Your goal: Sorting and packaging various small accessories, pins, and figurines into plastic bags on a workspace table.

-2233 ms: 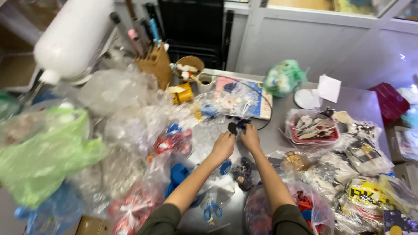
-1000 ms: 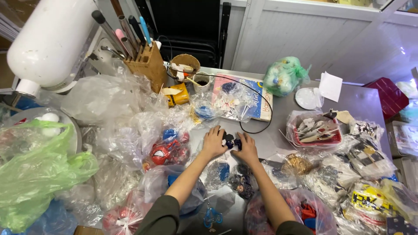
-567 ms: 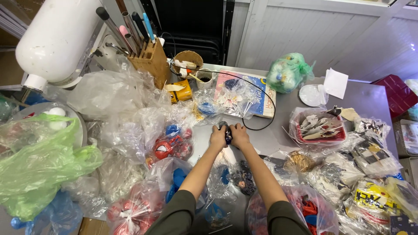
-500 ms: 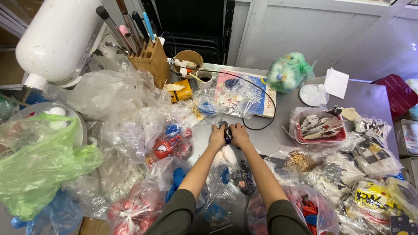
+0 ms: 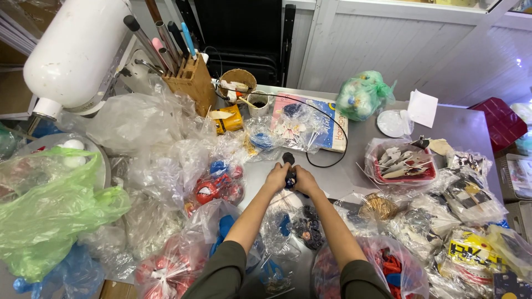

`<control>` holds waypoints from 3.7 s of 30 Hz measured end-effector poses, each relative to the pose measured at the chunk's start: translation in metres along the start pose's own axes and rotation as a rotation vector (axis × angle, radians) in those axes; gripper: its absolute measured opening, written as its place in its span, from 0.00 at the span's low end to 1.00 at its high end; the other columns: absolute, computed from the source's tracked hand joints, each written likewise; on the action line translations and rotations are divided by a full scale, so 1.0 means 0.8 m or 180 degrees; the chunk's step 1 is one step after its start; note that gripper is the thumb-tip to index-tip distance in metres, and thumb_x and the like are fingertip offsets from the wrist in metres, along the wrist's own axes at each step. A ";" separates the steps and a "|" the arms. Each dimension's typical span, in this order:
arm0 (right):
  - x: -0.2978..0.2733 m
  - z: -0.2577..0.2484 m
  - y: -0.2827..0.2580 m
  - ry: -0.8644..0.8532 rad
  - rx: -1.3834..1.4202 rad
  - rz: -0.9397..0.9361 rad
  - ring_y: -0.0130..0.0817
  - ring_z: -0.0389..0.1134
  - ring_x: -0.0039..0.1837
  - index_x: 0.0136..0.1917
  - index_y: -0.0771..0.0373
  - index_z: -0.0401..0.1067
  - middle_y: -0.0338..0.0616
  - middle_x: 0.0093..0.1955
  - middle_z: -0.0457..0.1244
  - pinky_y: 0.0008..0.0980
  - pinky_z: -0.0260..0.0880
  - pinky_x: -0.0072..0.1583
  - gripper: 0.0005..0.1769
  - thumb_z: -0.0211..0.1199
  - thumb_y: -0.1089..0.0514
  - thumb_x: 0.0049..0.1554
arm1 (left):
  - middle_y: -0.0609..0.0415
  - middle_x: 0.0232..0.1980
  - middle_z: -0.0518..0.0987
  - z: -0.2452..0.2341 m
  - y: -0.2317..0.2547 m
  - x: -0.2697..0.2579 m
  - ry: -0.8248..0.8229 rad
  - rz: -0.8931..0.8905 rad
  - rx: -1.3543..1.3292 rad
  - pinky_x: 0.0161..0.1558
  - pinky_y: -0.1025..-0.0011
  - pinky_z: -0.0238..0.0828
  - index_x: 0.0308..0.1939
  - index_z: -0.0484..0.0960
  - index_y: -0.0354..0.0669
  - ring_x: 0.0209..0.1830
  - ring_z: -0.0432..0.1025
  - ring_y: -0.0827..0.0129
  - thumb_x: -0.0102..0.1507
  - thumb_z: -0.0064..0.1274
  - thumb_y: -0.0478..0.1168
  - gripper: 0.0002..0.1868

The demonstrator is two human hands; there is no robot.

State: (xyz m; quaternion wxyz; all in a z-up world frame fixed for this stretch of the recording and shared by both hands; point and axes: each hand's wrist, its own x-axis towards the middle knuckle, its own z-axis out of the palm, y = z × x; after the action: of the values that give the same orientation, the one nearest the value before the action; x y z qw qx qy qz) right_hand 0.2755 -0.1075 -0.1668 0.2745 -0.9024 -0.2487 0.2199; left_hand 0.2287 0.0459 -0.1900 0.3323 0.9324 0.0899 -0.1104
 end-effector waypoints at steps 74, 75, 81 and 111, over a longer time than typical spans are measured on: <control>-0.118 0.018 -0.021 0.0480 0.6370 0.1136 0.42 0.69 0.59 0.64 0.66 0.66 0.55 0.62 0.65 0.40 0.72 0.60 0.21 0.55 0.54 0.61 | 0.50 0.36 0.83 -0.028 0.020 0.000 0.0498 0.0180 -0.0771 0.43 0.59 0.74 0.40 0.76 0.45 0.39 0.79 0.55 0.43 0.70 0.47 0.26; -0.122 0.011 -0.036 0.0524 0.6461 0.1291 0.43 0.69 0.60 0.63 0.66 0.66 0.54 0.62 0.64 0.41 0.71 0.62 0.20 0.55 0.54 0.61 | 0.50 0.35 0.82 -0.052 0.035 -0.012 0.0578 0.0167 -0.0965 0.42 0.61 0.74 0.40 0.74 0.45 0.38 0.79 0.57 0.42 0.72 0.50 0.30; -0.135 0.027 -0.055 0.1029 0.6113 0.0794 0.39 0.67 0.59 0.64 0.64 0.66 0.49 0.58 0.63 0.42 0.72 0.64 0.18 0.56 0.59 0.61 | 0.43 0.38 0.76 -0.188 0.086 -0.154 0.1097 0.0974 -0.1517 0.43 0.57 0.72 0.47 0.67 0.40 0.38 0.74 0.49 0.65 0.55 0.48 0.18; 0.081 0.005 -0.129 0.2109 0.0000 -0.1367 0.48 0.72 0.55 0.56 0.62 0.76 0.50 0.52 0.71 0.43 0.71 0.59 0.13 0.64 0.59 0.57 | 0.41 0.66 0.72 -0.260 0.068 -0.369 0.1540 0.0413 0.0214 0.61 0.56 0.65 0.52 0.79 0.39 0.65 0.66 0.45 0.60 0.59 0.45 0.20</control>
State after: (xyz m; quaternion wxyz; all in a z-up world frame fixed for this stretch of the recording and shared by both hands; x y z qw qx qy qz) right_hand 0.2901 0.0058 -0.1244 0.3796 -0.8520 -0.3298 -0.1457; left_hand -0.0111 0.1096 0.0781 0.2764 0.9460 0.1031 0.1345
